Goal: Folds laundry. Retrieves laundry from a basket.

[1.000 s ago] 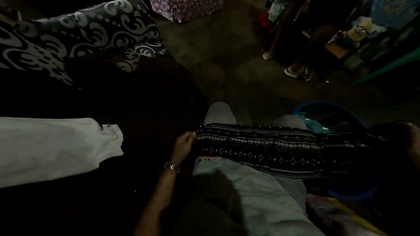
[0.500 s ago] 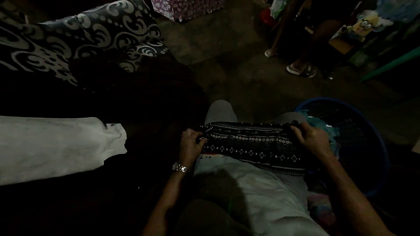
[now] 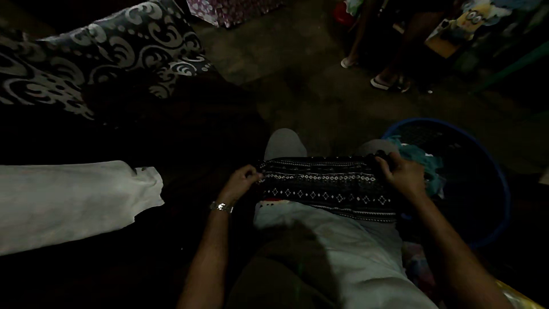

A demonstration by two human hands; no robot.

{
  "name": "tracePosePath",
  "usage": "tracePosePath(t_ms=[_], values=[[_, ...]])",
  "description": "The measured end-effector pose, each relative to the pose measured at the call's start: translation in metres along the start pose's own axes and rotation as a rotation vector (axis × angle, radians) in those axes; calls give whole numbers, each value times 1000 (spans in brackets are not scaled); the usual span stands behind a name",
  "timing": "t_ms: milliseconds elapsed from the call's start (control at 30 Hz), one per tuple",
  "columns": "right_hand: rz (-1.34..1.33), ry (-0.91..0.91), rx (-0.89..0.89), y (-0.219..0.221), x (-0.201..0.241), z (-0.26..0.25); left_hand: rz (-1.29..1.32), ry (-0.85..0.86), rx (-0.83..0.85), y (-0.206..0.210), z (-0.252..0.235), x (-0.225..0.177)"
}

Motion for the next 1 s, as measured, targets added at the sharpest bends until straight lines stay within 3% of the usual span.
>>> tracePosePath(t_ms=[167, 367, 467, 567, 633, 800, 1000], values=[[-9, -6, -12, 2, -3, 0, 697, -38, -100, -25, -5, 30], [11, -13, -31, 3, -2, -1, 1178, 238, -88, -38, -10, 43], [29, -36, -55, 2, -1, -1, 1181, 271, -262, -44, -12, 52], [30, -23, -47, 2, 1, 0, 884, 142, -413, -47, -12, 62], [32, -19, -46, 1, 3, -1, 712, -32, -338, -34, -10, 65], [20, 1, -35, 1, 6, -1, 649, -336, -119, 12, -1, 76], [17, 62, 39, 3, -2, 1, 685, -515, 26, 41, -1, 74]])
Point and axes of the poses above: each hand's wrist, its own z-axis away from the middle knuckle, its own y-axis out of the palm, x = y × z, the point moved 6 cm from there along -z, towards the middle knuckle, and after that the axes turned 11 degrees about -y, right-handed, at the moved point
